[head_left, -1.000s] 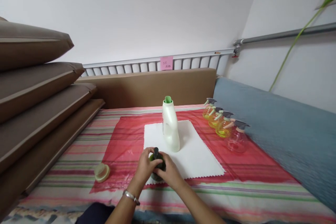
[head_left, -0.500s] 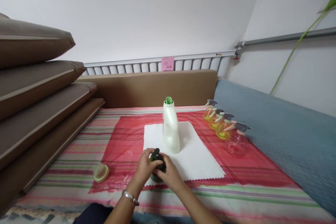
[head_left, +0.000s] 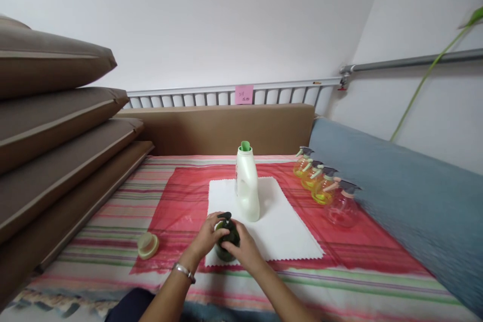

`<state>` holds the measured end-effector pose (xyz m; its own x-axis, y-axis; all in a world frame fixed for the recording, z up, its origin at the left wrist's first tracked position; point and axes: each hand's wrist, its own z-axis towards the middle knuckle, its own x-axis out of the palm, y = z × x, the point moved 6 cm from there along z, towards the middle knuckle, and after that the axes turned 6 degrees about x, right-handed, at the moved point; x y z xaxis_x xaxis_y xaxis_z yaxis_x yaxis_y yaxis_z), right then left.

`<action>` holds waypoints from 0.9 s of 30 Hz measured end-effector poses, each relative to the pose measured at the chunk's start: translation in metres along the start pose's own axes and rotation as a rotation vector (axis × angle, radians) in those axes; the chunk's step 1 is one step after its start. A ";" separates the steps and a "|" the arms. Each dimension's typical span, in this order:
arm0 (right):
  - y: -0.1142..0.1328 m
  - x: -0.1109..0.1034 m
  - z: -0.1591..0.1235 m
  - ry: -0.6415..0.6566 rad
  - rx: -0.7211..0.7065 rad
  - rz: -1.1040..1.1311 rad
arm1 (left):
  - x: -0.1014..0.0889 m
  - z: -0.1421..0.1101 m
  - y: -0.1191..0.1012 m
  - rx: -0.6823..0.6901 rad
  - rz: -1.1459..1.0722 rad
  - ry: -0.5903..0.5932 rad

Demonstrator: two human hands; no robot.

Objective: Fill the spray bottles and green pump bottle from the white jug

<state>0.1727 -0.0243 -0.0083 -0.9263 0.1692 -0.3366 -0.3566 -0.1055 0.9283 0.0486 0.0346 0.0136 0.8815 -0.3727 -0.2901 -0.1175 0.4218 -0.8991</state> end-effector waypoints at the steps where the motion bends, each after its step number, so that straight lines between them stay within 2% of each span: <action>1: 0.000 -0.002 0.001 0.014 0.000 -0.005 | 0.001 -0.003 0.002 -0.005 -0.021 0.006; 9: 0.010 -0.032 0.005 0.063 0.019 -0.011 | 0.014 -0.029 0.021 -0.087 -0.161 -0.031; 16: 0.028 -0.018 0.013 0.099 -0.017 -0.050 | 0.014 -0.031 0.028 -0.099 -0.222 -0.066; 24: 0.028 -0.014 0.009 -0.109 0.056 -0.227 | 0.013 -0.032 0.024 -0.084 -0.239 -0.065; 27: 0.028 -0.012 0.008 -0.095 0.037 -0.248 | 0.013 -0.031 0.024 -0.086 -0.235 -0.065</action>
<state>0.1749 -0.0217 0.0234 -0.7950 0.2766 -0.5398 -0.5650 -0.0140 0.8250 0.0426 0.0140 -0.0218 0.9165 -0.3968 -0.0501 0.0583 0.2565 -0.9648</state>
